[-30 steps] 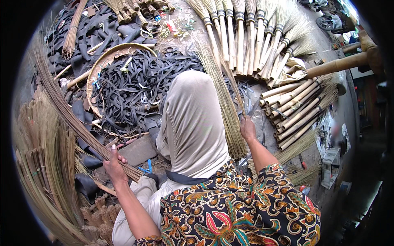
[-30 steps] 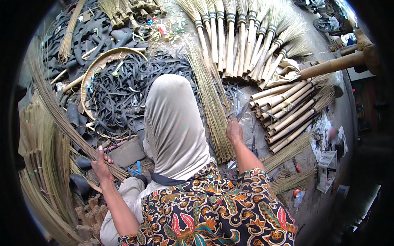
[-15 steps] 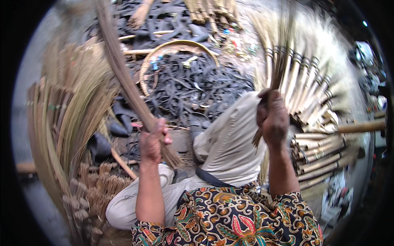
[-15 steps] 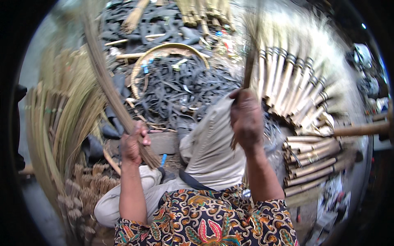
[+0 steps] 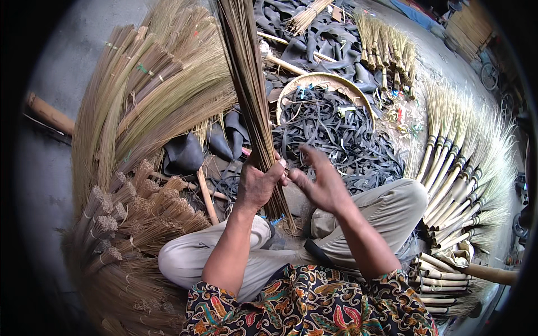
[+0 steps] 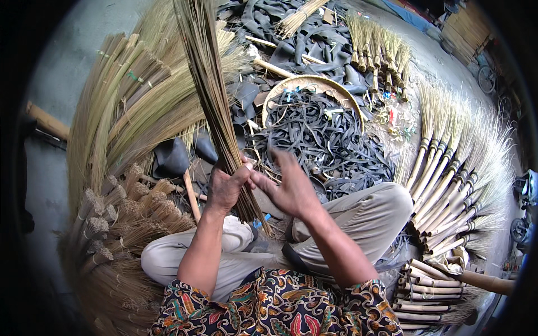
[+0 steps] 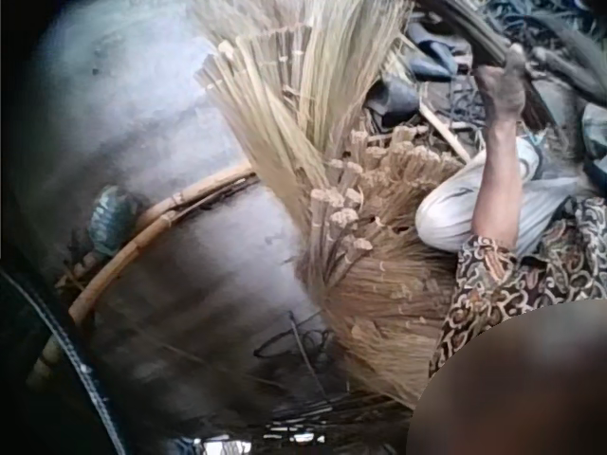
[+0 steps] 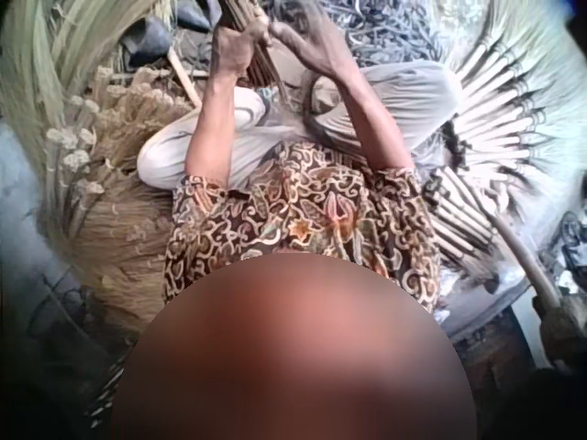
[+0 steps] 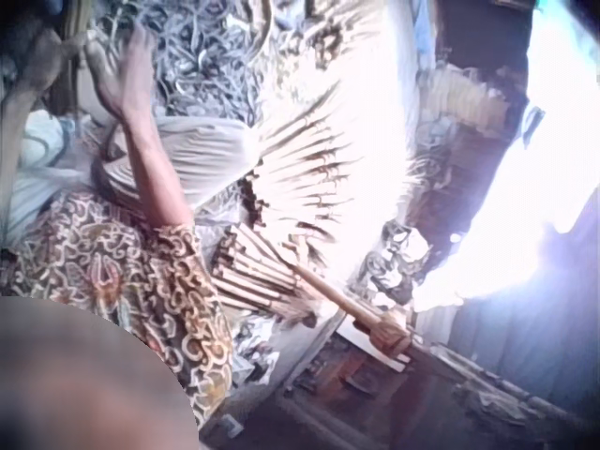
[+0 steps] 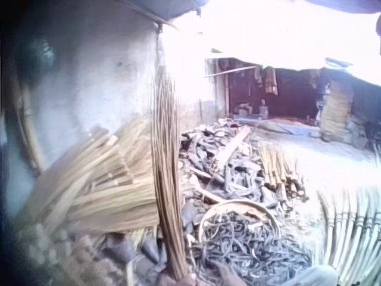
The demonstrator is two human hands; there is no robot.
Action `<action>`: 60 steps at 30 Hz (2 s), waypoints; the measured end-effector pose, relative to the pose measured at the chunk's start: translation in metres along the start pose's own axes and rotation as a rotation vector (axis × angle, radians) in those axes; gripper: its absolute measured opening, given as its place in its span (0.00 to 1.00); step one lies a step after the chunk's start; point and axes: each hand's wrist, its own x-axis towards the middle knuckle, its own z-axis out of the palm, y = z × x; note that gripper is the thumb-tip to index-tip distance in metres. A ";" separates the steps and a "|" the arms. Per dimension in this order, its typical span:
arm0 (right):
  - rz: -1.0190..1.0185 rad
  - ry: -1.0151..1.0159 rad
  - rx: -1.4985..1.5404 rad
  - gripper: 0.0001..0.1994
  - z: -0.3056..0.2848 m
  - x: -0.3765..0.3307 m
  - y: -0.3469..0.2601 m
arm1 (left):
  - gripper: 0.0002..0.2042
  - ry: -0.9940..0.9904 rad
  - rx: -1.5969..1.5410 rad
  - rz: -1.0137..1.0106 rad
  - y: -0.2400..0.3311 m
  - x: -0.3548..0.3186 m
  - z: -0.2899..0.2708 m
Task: The person sits on the floor and assembles brooms by hand. They gather bundles of straw, align them, and wrap the base with black rubber strips to secure the bristles to the handle. Finished brooms are placed in a row nearby.
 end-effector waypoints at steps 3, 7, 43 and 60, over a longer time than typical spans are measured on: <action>-0.196 0.071 0.285 0.49 -0.006 0.053 -0.026 | 0.07 -0.181 0.061 -0.062 -0.011 -0.006 -0.012; -0.096 -0.017 0.692 0.23 -0.003 0.089 -0.058 | 0.14 -0.371 0.219 -0.019 -0.021 -0.004 -0.017; -0.048 -0.099 0.385 0.09 0.113 0.056 0.054 | 0.13 0.111 0.588 0.387 -0.207 0.025 -0.054; 0.437 -0.080 0.817 0.17 0.061 0.069 0.027 | 0.19 -0.050 0.395 -0.108 -0.084 0.003 0.007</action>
